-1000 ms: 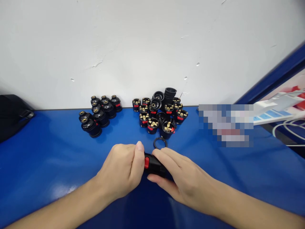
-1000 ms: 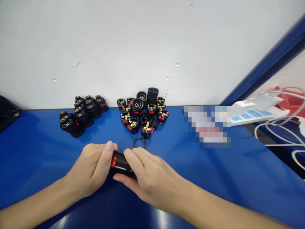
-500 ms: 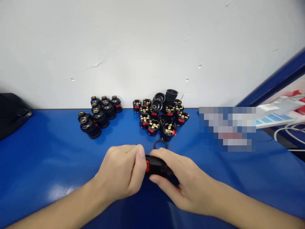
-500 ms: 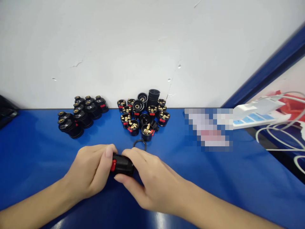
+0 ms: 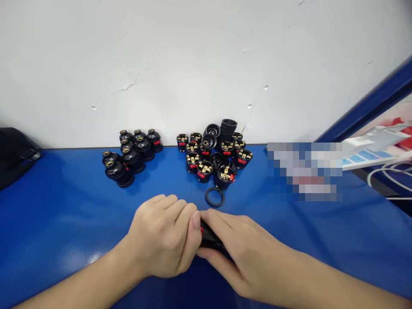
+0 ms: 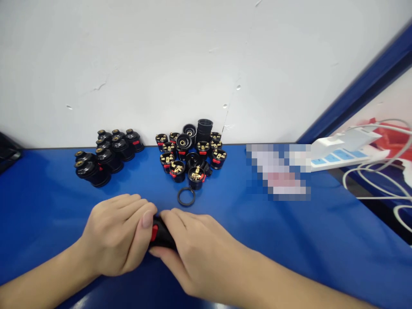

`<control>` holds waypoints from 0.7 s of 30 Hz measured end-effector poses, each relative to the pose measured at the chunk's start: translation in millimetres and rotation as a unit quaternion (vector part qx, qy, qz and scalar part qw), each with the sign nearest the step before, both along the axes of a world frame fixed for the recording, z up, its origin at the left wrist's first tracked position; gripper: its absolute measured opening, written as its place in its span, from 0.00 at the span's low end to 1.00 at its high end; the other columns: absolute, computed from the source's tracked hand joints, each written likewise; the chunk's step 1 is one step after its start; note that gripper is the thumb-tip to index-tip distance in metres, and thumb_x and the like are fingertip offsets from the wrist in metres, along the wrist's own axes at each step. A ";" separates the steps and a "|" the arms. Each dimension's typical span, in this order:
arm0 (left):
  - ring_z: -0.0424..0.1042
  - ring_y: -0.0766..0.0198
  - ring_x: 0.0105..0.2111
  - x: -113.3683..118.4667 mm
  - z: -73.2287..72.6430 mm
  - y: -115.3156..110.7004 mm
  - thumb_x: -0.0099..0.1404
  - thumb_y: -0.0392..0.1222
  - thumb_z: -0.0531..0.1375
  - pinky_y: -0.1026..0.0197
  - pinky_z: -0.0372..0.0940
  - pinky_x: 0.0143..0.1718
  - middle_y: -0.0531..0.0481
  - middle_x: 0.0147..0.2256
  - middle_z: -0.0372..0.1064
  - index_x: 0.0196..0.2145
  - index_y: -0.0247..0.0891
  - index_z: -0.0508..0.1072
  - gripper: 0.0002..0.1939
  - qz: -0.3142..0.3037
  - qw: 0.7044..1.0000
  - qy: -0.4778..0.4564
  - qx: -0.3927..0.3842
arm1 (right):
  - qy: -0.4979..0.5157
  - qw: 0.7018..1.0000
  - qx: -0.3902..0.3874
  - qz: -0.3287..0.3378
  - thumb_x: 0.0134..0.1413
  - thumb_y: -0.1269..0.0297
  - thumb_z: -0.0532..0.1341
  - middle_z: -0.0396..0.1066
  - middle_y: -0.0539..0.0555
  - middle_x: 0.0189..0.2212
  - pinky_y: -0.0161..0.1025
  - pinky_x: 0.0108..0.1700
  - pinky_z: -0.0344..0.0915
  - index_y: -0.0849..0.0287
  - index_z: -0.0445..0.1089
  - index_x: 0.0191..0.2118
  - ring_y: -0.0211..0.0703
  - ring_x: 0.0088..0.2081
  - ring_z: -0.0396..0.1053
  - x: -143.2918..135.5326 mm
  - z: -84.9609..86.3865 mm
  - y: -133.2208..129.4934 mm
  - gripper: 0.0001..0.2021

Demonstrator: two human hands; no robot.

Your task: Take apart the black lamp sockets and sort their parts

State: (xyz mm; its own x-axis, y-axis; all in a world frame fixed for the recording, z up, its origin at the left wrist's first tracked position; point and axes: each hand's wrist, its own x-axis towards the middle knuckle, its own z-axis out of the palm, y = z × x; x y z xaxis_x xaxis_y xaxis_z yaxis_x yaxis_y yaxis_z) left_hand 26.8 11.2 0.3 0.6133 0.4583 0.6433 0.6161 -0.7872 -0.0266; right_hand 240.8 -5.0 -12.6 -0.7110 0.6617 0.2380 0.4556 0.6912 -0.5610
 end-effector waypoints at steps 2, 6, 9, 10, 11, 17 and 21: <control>0.58 0.62 0.18 -0.1 -1.6 1.6 0.72 0.29 0.50 0.54 0.56 0.22 0.53 0.20 0.61 0.24 0.39 0.69 0.20 0.010 1.000 0.000 -0.016 | -0.007 0.999 0.041 -0.014 0.78 0.62 0.55 0.77 0.58 0.40 0.46 0.37 0.75 0.62 0.69 0.49 0.51 0.36 0.78 -2.1 -4.1 -1.0 0.10; 0.61 0.64 0.18 0.1 -4.3 3.5 0.75 0.30 0.48 0.56 0.58 0.22 0.53 0.20 0.62 0.25 0.38 0.69 0.21 0.012 0.999 -0.009 -0.039 | -0.007 0.994 0.099 -0.041 0.80 0.59 0.51 0.78 0.60 0.41 0.48 0.36 0.77 0.63 0.68 0.52 0.53 0.38 0.80 -6.7 -10.4 -2.2 0.14; 0.61 0.65 0.17 0.5 -5.0 3.2 0.76 0.31 0.47 0.57 0.59 0.21 0.54 0.19 0.62 0.25 0.39 0.68 0.22 0.021 0.998 -0.020 -0.060 | -0.006 0.991 0.127 -0.050 0.81 0.59 0.49 0.77 0.58 0.38 0.47 0.32 0.76 0.62 0.67 0.51 0.52 0.35 0.79 -8.2 -11.9 -3.0 0.14; 0.62 0.65 0.17 0.6 -4.9 2.9 0.77 0.31 0.47 0.57 0.58 0.21 0.54 0.19 0.61 0.25 0.39 0.68 0.23 0.024 0.997 -0.023 -0.066 | -0.007 0.990 0.134 -0.052 0.81 0.59 0.48 0.77 0.58 0.37 0.47 0.31 0.76 0.62 0.67 0.50 0.52 0.34 0.79 -8.4 -11.7 -3.2 0.14; 0.62 0.65 0.16 0.7 -4.8 2.6 0.77 0.31 0.46 0.57 0.58 0.21 0.54 0.19 0.61 0.24 0.39 0.67 0.23 0.029 0.997 -0.024 -0.070 | -0.008 0.989 0.138 -0.054 0.81 0.59 0.48 0.77 0.57 0.37 0.47 0.30 0.75 0.61 0.66 0.49 0.51 0.33 0.79 -8.5 -11.4 -3.2 0.14; 0.62 0.66 0.15 0.7 -3.5 0.9 0.77 0.31 0.46 0.57 0.56 0.20 0.55 0.18 0.62 0.24 0.40 0.67 0.24 0.043 0.995 -0.026 -0.083 | -0.004 0.984 0.167 -0.057 0.82 0.59 0.47 0.77 0.57 0.35 0.46 0.29 0.76 0.62 0.67 0.49 0.51 0.32 0.79 -9.7 -9.5 -2.2 0.16; 0.62 0.66 0.15 0.5 -2.1 -0.6 0.78 0.32 0.46 0.57 0.56 0.19 0.55 0.18 0.61 0.24 0.40 0.66 0.24 0.046 0.994 -0.020 -0.100 | -0.001 0.983 0.174 -0.059 0.82 0.59 0.47 0.79 0.59 0.37 0.47 0.30 0.77 0.64 0.67 0.50 0.52 0.35 0.80 -11.3 -9.2 -2.7 0.16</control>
State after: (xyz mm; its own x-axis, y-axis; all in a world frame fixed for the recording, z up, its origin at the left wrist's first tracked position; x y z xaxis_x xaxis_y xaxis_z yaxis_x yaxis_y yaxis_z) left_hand 27.3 10.6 -1.8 0.5386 0.6325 0.5567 0.6830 -0.7146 0.1512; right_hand 229.5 -7.7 -21.9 -0.6352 0.6177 0.4636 0.5445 0.7839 -0.2985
